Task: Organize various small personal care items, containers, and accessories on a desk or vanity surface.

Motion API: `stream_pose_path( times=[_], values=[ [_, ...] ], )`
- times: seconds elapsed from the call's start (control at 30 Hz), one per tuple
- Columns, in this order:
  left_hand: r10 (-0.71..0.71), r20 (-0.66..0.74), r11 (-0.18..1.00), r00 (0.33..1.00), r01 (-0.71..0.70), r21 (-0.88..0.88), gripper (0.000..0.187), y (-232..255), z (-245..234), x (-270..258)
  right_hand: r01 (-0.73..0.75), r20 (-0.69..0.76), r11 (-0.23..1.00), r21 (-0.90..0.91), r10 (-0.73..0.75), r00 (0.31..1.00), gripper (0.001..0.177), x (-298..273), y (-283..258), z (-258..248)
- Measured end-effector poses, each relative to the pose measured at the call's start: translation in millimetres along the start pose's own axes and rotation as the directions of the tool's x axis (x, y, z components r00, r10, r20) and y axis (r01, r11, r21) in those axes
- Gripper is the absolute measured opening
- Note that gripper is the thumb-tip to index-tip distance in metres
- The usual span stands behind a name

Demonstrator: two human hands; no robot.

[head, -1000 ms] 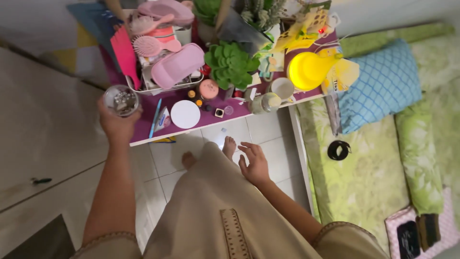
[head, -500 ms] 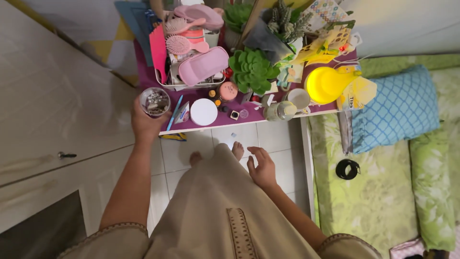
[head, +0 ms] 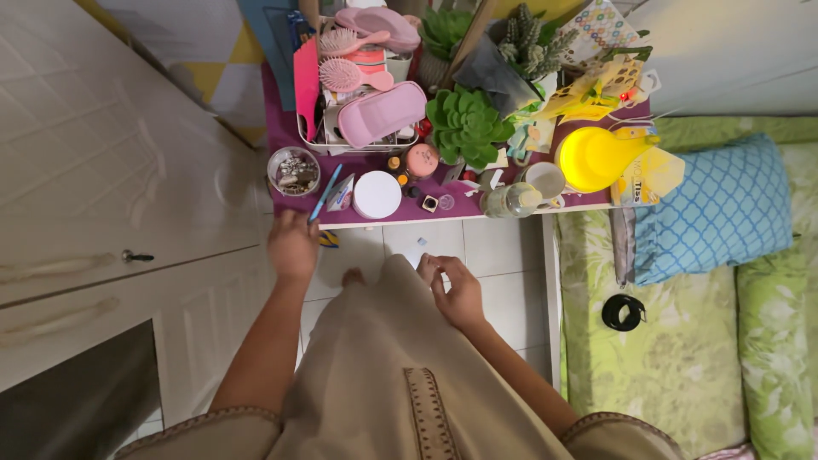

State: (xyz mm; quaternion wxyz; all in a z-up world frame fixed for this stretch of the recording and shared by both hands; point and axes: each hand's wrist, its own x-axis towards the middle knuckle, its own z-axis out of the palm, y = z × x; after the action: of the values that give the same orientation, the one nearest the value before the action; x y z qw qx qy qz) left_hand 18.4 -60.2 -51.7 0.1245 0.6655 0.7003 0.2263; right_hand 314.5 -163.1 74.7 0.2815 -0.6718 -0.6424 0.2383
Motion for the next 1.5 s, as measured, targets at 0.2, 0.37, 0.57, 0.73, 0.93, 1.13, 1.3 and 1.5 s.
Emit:
stream_pose_path(
  times=[0.2,0.37,0.57,0.73,0.93,1.13,1.3,1.5],
  values=[
    [-0.038,-0.030,0.998,0.999,0.036,-0.052,0.014,-8,-1,-4,0.058,0.103,0.997,0.058,-0.064,0.993,0.032,3,-15,14],
    [-0.172,-0.030,0.928,0.985,0.152,-0.340,0.016,-2,-30,-76,0.294,0.148,0.955,0.025,-0.294,0.944,0.025,4,-8,58],
    [-0.305,0.114,0.821,0.945,0.322,-0.472,0.020,38,-63,-129,-0.272,0.495,0.812,0.516,-0.024,0.868,0.029,24,-59,84],
    [-0.202,-0.008,0.795,0.979,0.159,-0.585,0.018,72,-103,-95,-0.378,0.416,0.643,0.666,0.100,0.904,0.026,53,-64,92],
    [-0.091,-0.105,0.763,0.990,0.002,-0.646,0.017,75,-112,-52,-0.346,0.336,0.557,0.755,0.124,0.934,0.018,94,-82,64],
    [-0.101,-0.149,0.680,0.984,-0.041,-0.732,0.016,71,-110,-11,-0.117,0.175,0.694,0.710,-0.013,0.984,0.015,148,-104,44],
    [-0.344,-0.093,0.414,0.934,0.062,-0.908,0.009,54,-113,45,-0.015,0.206,0.814,0.580,-0.129,0.970,0.024,207,-118,52],
    [-0.220,-0.205,0.556,0.954,-0.050,-0.829,0.013,67,-163,125,0.475,0.255,0.842,0.257,-0.533,0.807,0.019,244,-147,49]
  ],
)
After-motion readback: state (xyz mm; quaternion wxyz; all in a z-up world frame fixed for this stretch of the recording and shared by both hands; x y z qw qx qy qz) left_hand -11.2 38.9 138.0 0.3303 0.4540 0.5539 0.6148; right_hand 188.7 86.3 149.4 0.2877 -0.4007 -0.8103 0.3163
